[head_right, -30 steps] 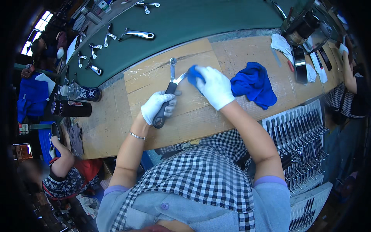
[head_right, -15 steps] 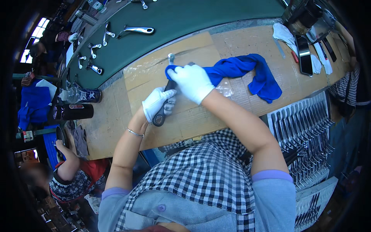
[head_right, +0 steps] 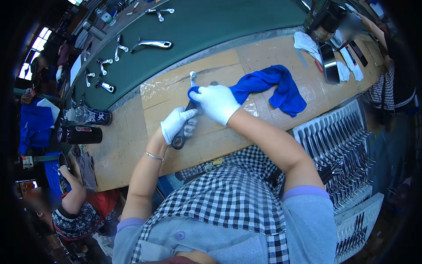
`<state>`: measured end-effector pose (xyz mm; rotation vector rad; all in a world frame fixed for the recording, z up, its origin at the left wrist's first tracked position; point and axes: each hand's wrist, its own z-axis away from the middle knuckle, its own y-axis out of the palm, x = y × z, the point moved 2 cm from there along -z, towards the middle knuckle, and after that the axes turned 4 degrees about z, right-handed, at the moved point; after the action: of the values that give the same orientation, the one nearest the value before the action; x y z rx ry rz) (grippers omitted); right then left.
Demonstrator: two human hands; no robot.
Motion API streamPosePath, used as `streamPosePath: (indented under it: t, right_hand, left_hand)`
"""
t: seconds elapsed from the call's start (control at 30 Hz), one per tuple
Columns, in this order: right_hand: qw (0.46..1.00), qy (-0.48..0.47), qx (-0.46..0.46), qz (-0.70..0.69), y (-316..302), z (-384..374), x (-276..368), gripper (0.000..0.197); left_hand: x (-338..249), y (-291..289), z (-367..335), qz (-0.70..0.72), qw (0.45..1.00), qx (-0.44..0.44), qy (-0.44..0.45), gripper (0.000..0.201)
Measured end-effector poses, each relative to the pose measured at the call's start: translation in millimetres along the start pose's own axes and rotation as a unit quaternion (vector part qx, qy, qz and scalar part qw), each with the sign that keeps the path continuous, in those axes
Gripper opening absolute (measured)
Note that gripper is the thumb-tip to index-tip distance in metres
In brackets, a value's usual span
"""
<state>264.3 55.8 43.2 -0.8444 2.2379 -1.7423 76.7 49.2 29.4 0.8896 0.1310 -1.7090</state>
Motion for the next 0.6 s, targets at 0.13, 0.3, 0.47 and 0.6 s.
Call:
streamPosePath:
  t: [0.13,0.3,0.47,0.6]
  right_hand:
    - [0.997,0.01,0.071,0.014,13,17,-6,0.017]
    - [0.996,0.072,-0.003,-0.05,7,37,-45,0.022]
    - [0.957,0.259,-0.03,-0.124,-11,36,-67,0.035]
    - [0.92,0.293,-0.048,-0.257,-10,14,-63,0.041]
  left_hand:
    - [2,1,-1,-0.028,0.999,-0.031,0.011,0.02]
    - [4,2,8,-0.185,0.973,-0.106,0.093,0.029]
    - [-10,-12,21,-0.514,0.766,-0.291,0.253,0.04]
    - [-7,-13,16,-0.597,0.7,-0.303,0.247,0.031]
